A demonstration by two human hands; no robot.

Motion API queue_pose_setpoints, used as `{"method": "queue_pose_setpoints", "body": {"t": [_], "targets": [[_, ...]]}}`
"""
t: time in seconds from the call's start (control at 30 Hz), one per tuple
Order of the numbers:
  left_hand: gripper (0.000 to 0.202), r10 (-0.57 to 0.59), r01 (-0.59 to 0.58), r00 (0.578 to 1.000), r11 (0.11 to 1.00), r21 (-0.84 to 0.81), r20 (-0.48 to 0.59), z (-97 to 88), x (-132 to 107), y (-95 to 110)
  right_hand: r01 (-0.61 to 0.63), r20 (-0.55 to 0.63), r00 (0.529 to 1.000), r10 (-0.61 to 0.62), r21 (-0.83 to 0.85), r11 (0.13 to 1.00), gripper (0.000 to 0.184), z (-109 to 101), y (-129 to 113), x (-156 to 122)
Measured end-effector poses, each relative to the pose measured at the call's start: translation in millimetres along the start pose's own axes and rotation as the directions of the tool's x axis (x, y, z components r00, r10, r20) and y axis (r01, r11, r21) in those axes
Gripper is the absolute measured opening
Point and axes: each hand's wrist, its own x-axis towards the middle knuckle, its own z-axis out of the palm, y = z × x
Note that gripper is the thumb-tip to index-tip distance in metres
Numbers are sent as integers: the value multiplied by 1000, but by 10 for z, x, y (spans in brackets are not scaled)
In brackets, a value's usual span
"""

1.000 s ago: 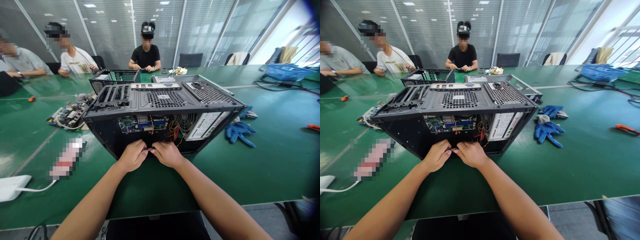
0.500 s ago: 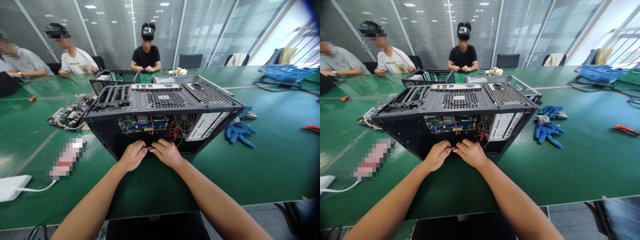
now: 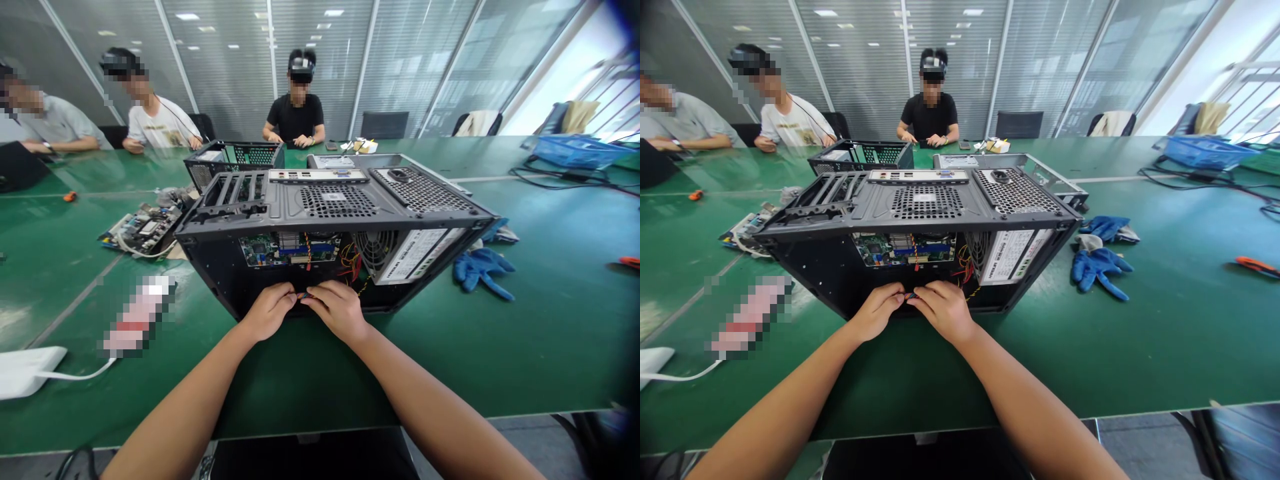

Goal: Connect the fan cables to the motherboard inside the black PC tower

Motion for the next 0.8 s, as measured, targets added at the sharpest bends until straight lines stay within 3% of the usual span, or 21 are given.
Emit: {"method": "queue_pose_setpoints", "body": {"t": [0.3,0.47,0.67,0.8], "targets": [[25,-114,113,993,956,-271,10,25,3,-43,7,50,999,0,-142,990,26,25,-131,28],[25,-164,182,983,915,-361,79,61,3,-50,118,129,988,-83,-299,947,29,24,-85,35],[27,-35,37,999,993,-108,23,25,-12,38,140,218,973,-72,-315,939,37,16,21,20],[25,100,-99,995,990,101,-3,-2,-39,34,123,286,957,-43,-269,955,42,17,28,13]]}}
